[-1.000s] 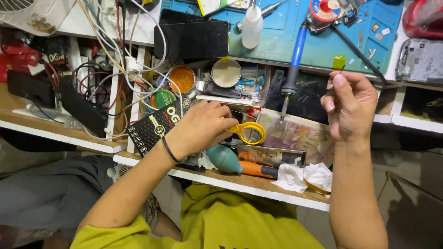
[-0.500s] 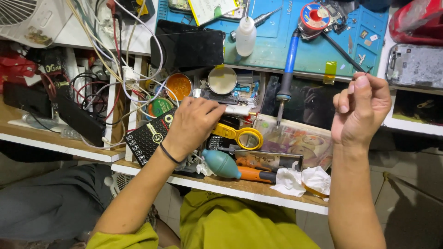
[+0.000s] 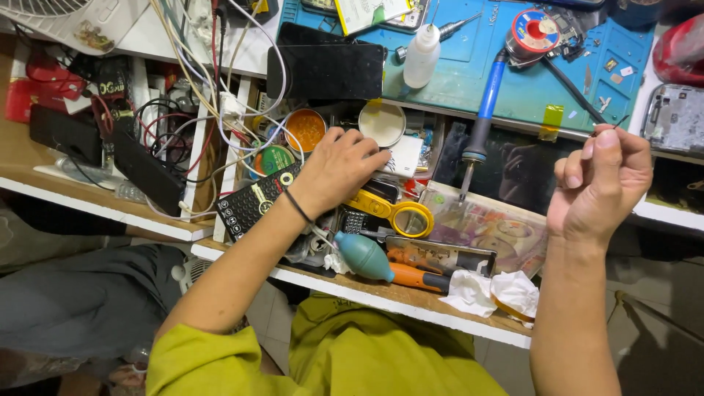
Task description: Inspecting and preparing small electronic components for soldering on a mobile phone repair bench.
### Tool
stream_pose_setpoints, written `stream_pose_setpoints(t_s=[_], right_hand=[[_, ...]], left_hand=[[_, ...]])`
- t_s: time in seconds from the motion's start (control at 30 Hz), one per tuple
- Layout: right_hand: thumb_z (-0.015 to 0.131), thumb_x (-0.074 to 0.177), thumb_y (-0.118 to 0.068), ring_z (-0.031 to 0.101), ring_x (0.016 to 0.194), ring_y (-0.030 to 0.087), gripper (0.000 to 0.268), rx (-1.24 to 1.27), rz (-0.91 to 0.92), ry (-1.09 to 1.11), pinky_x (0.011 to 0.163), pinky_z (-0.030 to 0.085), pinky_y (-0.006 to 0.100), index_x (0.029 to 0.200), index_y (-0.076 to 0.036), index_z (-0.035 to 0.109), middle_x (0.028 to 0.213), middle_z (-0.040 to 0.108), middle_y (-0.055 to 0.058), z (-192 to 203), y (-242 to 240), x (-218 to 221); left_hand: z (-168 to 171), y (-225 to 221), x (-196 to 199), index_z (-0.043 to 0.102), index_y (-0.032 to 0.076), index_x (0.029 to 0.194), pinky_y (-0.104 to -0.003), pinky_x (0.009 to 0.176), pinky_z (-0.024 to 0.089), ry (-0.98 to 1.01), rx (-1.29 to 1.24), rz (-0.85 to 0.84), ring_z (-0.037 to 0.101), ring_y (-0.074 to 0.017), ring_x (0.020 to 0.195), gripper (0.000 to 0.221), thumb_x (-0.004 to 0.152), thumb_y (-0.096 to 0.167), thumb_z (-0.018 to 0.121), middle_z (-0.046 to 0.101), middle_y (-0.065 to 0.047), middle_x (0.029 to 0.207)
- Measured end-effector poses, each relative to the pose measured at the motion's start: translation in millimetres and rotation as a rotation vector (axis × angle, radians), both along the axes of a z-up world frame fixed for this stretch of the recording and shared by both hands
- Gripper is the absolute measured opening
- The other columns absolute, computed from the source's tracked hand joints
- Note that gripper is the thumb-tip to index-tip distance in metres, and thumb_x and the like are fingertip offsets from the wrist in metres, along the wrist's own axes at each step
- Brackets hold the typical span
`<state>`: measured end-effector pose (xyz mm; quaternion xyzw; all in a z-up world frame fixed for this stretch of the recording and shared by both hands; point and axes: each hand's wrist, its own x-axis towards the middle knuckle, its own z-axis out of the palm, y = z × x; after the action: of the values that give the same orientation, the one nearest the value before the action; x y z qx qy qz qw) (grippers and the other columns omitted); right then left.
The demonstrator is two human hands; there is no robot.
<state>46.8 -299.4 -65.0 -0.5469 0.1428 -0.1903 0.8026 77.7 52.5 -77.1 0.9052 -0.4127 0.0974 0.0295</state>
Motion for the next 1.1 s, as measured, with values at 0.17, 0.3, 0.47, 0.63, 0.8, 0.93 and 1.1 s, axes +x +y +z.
stream_pose_setpoints(t_s=[0.17,0.3,0.47,0.63,0.8,0.93,1.1], right_hand=[[0.070,0.105,-0.018,0.043,0.053,0.006,0.012,0.011,-0.014,0.034,0.051,0.032,0.021,0.096,-0.018,0.062,0.084,0.056,-0.001,0,-1,1],[0.069,0.103,-0.015,0.045,0.053,0.008,0.013,0.024,-0.007,0.064,0.050,0.034,0.022,0.093,-0.017,0.060,0.085,0.058,0.001,-1,-1,1],[0.069,0.102,-0.016,0.047,0.054,0.008,0.014,-0.003,-0.006,0.089,0.050,0.035,0.023,0.094,-0.018,0.059,0.089,0.061,0.000,0,1,2],[0.069,0.103,-0.017,0.046,0.054,0.009,0.014,-0.025,0.000,0.068,0.051,0.036,0.023,0.095,-0.017,0.058,0.089,0.058,0.002,-4,1,1],[0.071,0.102,-0.022,0.046,0.055,0.008,0.015,-0.078,-0.001,0.066,0.052,0.038,0.023,0.097,-0.015,0.058,0.086,0.056,0.001,-1,2,1],[0.070,0.104,-0.021,0.044,0.057,0.008,0.017,-0.066,0.004,0.063,0.053,0.035,0.023,0.097,-0.017,0.055,0.089,0.054,0.001,-4,-2,1],[0.071,0.104,-0.021,0.046,0.057,0.008,0.016,-0.079,0.008,0.055,0.053,0.038,0.024,0.098,-0.015,0.057,0.088,0.055,0.001,-3,-1,1]], left_hand=[[22,5,15,0.063,0.016,0.085,-0.036,0.060,0.034,-0.238,-0.064,-0.028,0.047,-0.0221,0.061,0.020,0.088,-0.004,0.066,0.053,-0.001,0.073],[28,15,12,0.065,0.016,0.084,-0.035,0.054,0.033,-0.106,-0.161,-0.012,0.054,-0.0214,0.059,0.017,0.094,0.007,0.075,0.053,0.000,0.069],[25,11,-26,0.069,0.019,0.112,-0.041,0.078,0.047,0.342,0.059,-0.033,0.064,-0.0221,0.085,0.032,0.091,0.042,0.076,0.067,-0.001,0.091],[4,12,-42,0.065,0.019,0.111,-0.044,0.075,0.046,0.246,0.124,-0.083,0.065,-0.0258,0.081,0.031,0.089,0.036,0.078,0.068,-0.001,0.092],[22,33,-19,0.070,0.018,0.105,-0.039,0.073,0.048,0.143,0.065,0.096,0.062,-0.0242,0.082,0.015,0.095,0.027,0.075,0.064,-0.003,0.092],[32,37,-22,0.067,0.018,0.114,-0.040,0.075,0.047,-0.019,0.087,0.147,0.063,-0.0251,0.090,0.025,0.091,0.022,0.077,0.068,-0.004,0.104],[47,-1,-60,0.067,0.015,0.109,-0.036,0.083,0.055,0.262,-0.154,-0.028,0.069,-0.0218,0.094,0.026,0.092,0.030,0.080,0.073,-0.005,0.103]])
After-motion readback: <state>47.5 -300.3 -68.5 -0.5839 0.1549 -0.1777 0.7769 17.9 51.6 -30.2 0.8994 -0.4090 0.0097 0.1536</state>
